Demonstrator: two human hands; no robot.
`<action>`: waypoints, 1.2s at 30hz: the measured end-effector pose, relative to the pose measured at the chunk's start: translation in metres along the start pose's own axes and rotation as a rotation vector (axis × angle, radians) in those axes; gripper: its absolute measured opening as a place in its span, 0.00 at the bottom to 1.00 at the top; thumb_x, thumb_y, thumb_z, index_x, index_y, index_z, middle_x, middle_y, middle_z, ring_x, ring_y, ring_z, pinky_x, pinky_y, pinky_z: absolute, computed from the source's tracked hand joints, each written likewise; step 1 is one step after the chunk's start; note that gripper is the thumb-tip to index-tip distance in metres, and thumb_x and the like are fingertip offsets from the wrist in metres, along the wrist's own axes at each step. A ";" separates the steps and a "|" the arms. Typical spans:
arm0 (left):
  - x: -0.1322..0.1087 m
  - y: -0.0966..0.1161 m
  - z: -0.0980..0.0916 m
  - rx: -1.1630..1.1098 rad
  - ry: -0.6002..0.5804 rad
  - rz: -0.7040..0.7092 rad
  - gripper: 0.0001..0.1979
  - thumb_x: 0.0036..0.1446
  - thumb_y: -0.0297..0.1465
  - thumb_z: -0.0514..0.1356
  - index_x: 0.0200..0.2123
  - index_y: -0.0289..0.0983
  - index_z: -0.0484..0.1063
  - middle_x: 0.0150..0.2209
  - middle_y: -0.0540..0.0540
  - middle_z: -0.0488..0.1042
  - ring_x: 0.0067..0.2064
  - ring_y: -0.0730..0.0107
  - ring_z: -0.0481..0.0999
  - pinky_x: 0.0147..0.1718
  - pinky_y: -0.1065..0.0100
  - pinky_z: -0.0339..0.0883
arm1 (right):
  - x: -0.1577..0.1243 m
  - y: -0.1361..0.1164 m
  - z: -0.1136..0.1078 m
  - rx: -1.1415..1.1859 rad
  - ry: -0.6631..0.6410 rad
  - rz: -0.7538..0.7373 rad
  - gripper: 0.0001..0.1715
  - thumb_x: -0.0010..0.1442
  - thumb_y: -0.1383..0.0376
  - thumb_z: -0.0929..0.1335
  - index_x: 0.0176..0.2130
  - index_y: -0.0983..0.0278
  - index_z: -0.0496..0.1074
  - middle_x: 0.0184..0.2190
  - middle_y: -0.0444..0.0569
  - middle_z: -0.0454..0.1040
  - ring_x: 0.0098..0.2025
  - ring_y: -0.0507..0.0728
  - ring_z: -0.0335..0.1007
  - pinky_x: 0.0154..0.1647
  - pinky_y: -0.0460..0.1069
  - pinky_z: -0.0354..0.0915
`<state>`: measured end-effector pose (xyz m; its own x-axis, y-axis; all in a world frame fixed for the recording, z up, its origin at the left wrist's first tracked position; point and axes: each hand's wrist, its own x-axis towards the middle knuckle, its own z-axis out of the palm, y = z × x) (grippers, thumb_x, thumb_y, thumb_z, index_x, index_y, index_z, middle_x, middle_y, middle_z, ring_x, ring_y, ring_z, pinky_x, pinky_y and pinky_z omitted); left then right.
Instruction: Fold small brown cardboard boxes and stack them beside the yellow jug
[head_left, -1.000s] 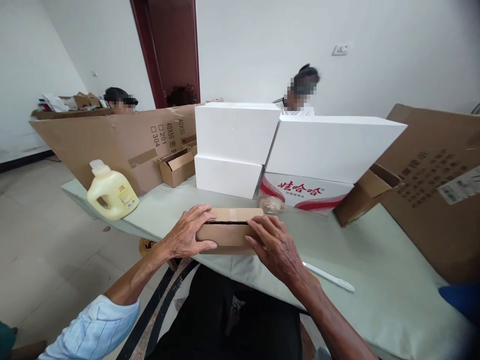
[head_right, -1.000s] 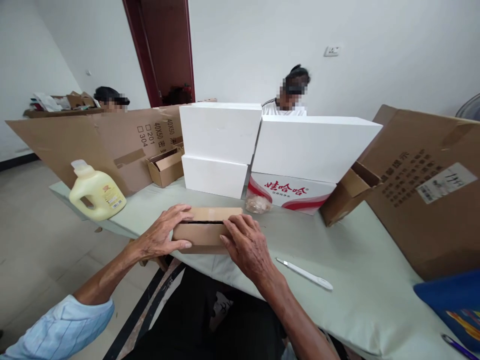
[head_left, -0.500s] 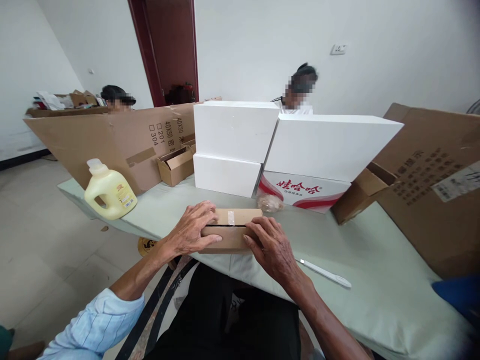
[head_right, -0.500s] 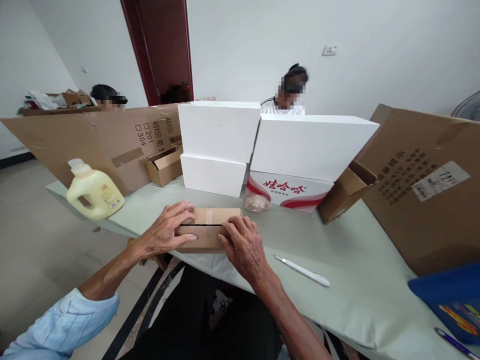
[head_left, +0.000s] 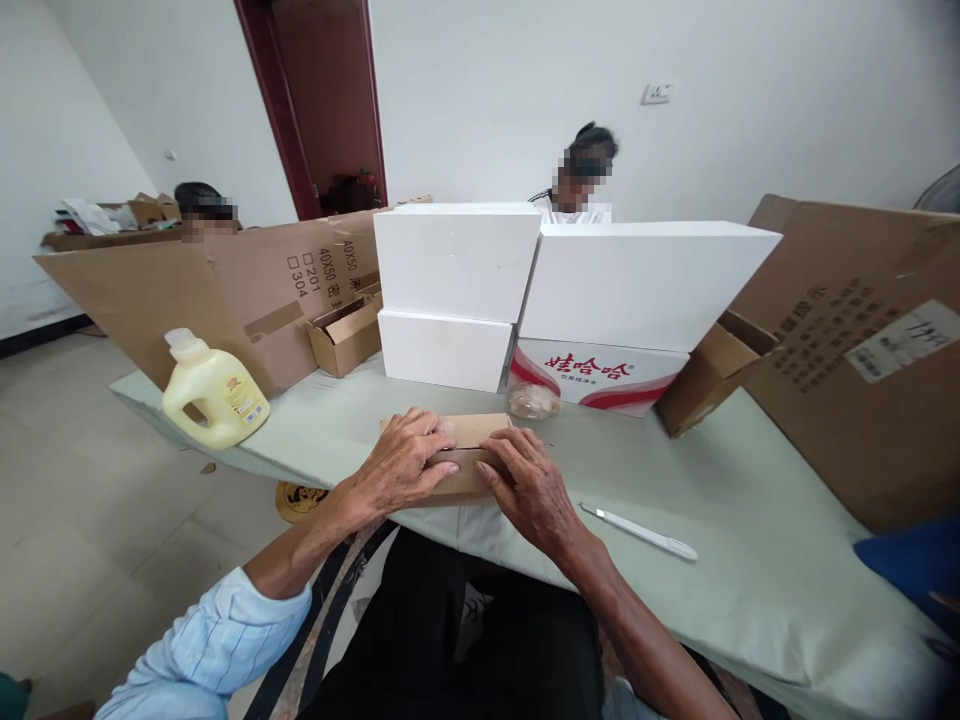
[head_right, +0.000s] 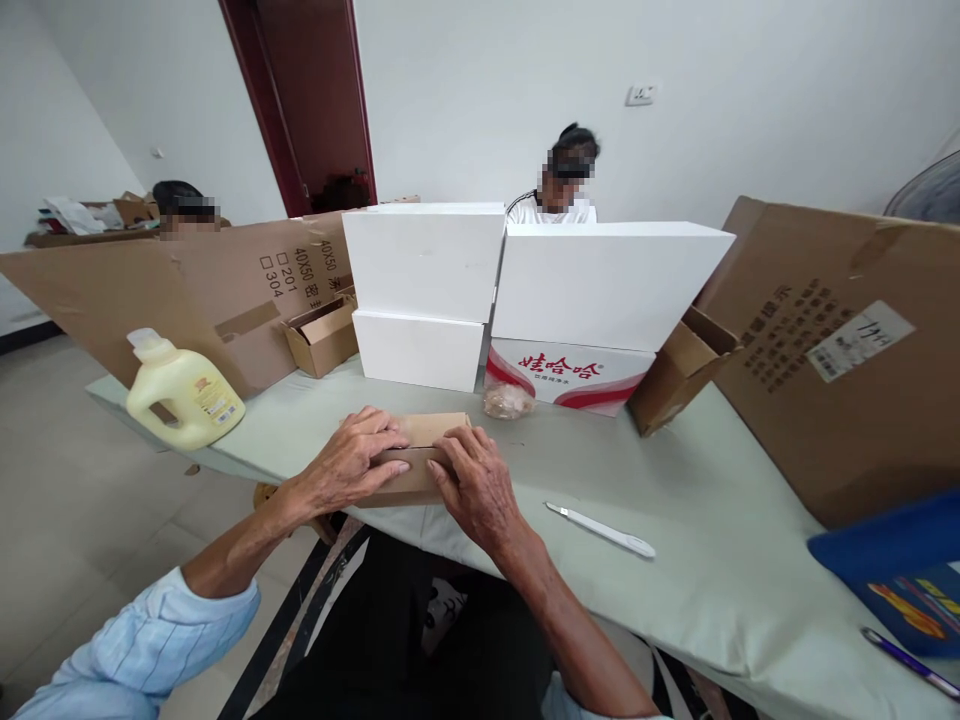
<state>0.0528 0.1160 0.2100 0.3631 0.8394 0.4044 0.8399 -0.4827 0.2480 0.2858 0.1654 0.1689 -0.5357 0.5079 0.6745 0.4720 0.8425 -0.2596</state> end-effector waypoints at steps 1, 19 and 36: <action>0.002 0.001 -0.002 0.001 -0.018 -0.002 0.07 0.66 0.32 0.66 0.47 0.41 0.81 0.46 0.43 0.78 0.52 0.53 0.73 0.50 0.53 0.68 | 0.001 0.000 0.000 0.010 -0.002 0.002 0.06 0.74 0.66 0.65 0.48 0.60 0.72 0.46 0.55 0.76 0.47 0.64 0.69 0.49 0.60 0.67; 0.022 0.011 -0.001 -0.168 0.050 -0.130 0.08 0.60 0.24 0.65 0.30 0.41 0.79 0.33 0.50 0.79 0.41 0.61 0.77 0.44 0.61 0.68 | 0.004 -0.001 -0.001 0.048 0.014 -0.035 0.05 0.73 0.68 0.65 0.47 0.59 0.71 0.44 0.53 0.75 0.45 0.63 0.70 0.50 0.58 0.68; 0.000 0.017 0.020 0.143 0.163 0.214 0.12 0.71 0.24 0.53 0.34 0.39 0.71 0.37 0.41 0.74 0.43 0.56 0.71 0.44 0.55 0.65 | 0.008 0.002 0.000 0.073 -0.012 -0.011 0.06 0.74 0.67 0.64 0.45 0.61 0.71 0.42 0.53 0.75 0.45 0.63 0.68 0.50 0.59 0.66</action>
<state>0.0749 0.1124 0.1967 0.4780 0.6656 0.5732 0.8040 -0.5944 0.0198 0.2823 0.1708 0.1737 -0.5490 0.5006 0.6693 0.4141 0.8585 -0.3025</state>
